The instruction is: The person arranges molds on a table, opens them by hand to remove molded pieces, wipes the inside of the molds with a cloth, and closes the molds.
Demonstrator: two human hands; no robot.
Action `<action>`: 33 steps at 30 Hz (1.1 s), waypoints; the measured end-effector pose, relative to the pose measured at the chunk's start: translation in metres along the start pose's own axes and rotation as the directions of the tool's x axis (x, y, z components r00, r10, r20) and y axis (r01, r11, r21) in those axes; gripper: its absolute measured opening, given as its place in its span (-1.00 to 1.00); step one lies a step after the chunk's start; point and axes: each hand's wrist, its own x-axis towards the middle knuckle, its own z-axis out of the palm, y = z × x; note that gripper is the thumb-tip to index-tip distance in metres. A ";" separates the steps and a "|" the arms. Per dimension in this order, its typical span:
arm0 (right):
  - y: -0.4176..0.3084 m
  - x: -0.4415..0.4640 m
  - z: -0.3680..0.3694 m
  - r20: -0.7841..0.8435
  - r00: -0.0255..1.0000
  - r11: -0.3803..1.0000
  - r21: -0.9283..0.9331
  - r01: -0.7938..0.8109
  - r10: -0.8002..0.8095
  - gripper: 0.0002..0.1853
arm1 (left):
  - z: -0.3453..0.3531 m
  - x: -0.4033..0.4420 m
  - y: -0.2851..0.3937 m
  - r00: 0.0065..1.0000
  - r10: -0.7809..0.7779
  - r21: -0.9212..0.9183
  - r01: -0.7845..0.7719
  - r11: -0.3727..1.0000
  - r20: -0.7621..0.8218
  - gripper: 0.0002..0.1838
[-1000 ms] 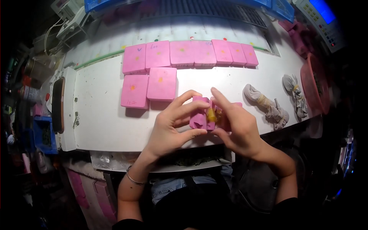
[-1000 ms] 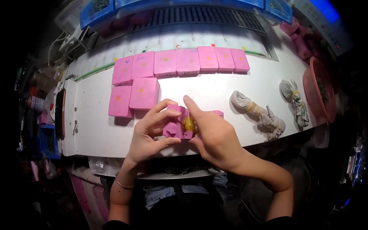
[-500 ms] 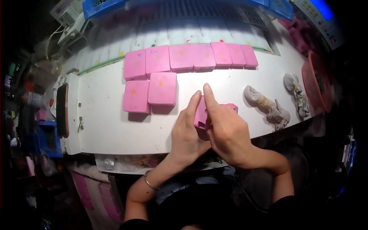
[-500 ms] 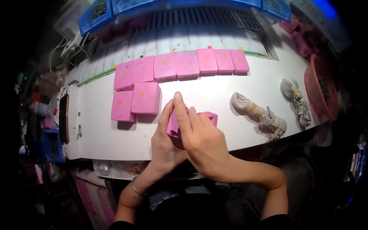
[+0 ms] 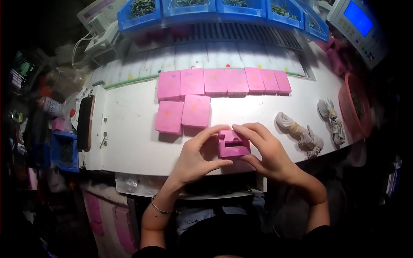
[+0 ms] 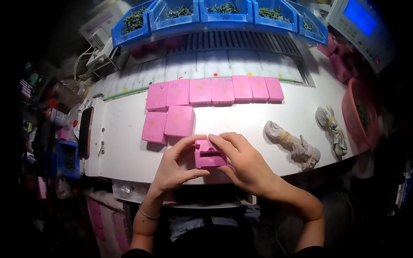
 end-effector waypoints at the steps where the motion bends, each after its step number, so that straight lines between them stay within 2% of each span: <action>1: 0.000 0.001 0.002 -0.057 0.996 0.997 -0.035 0.067 -0.069 -0.34 | -0.003 -0.001 -0.005 0.999 -0.028 -0.058 0.031 0.998 0.038 -0.34; 7: 0.007 0.005 0.004 -0.077 0.994 0.996 0.045 0.083 -0.080 -0.46 | -0.006 0.000 -0.006 0.999 -0.022 -0.085 0.025 0.996 0.029 -0.42; 11: 0.007 0.006 0.006 -0.107 0.989 0.994 0.028 0.103 -0.100 -0.50 | -0.006 0.000 -0.013 1.000 -0.004 -0.138 0.007 0.990 0.021 -0.46; 13: 0.009 0.007 0.004 -0.103 0.989 0.992 0.055 0.116 -0.110 -0.50 | -0.004 0.001 -0.008 0.998 -0.063 -0.124 0.060 0.990 -0.027 -0.49; 14: 0.011 0.008 0.005 -0.100 0.989 0.991 0.056 0.118 -0.112 -0.51 | -0.005 0.002 -0.008 0.999 -0.038 -0.062 0.036 0.997 -0.032 -0.51; 16: 0.015 0.012 0.005 -0.101 0.987 0.984 0.121 0.134 -0.122 -0.53 | -0.007 -0.001 -0.017 0.994 -0.093 -0.078 0.089 0.993 -0.056 -0.49; 18: 0.024 0.016 0.006 -0.068 0.994 0.968 0.231 0.102 -0.088 -0.53 | -0.009 -0.005 -0.024 0.975 -0.217 -0.260 0.197 0.945 -0.052 -0.34; 20: 0.023 0.022 0.009 -0.051 0.998 0.901 0.429 0.060 -0.042 -0.52 | -0.009 -0.003 -0.026 0.987 -0.154 -0.437 0.122 0.891 -0.039 -0.19; 21: 0.020 0.028 0.008 -0.072 0.993 0.885 0.452 0.112 -0.088 -0.53 | -0.004 0.000 -0.018 0.994 -0.111 -0.526 0.097 0.845 0.007 -0.15; 22: 0.017 0.034 0.008 -0.087 0.986 0.862 0.479 0.164 -0.140 -0.54 | 0.001 0.003 -0.014 0.996 -0.072 -0.608 0.084 0.789 0.043 -0.11; 24: 0.014 0.046 0.014 -0.099 0.980 0.779 0.595 0.199 -0.175 -0.56 | 0.013 0.002 -0.026 0.988 -0.152 -0.818 0.120 0.562 0.041 -0.19; 26: 0.017 0.061 0.018 -0.061 0.977 0.817 0.540 0.203 -0.203 -0.62 | 0.012 0.002 -0.030 0.977 -0.198 -0.805 0.184 0.564 0.084 -0.21; 28: 0.022 0.074 0.035 -0.264 0.898 0.852 0.307 0.424 -0.352 -0.67 | 0.011 0.006 -0.032 0.962 -0.241 -0.739 0.257 0.623 0.131 -0.24; 29: 0.023 0.076 0.039 -0.270 0.894 0.852 0.297 0.431 -0.358 -0.67 | 0.010 0.007 -0.033 0.954 -0.259 -0.698 0.288 0.656 0.151 -0.25; 31: 0.016 0.076 0.039 -0.113 0.942 0.910 0.244 0.335 -0.317 -0.72 | 0.007 0.004 -0.036 0.937 -0.298 -0.606 0.347 0.716 0.184 -0.27; 33: 0.017 0.071 0.048 -0.150 0.946 0.914 0.252 0.319 -0.288 -0.71 | 0.003 0.000 -0.041 0.918 -0.338 -0.518 0.397 0.758 0.209 -0.29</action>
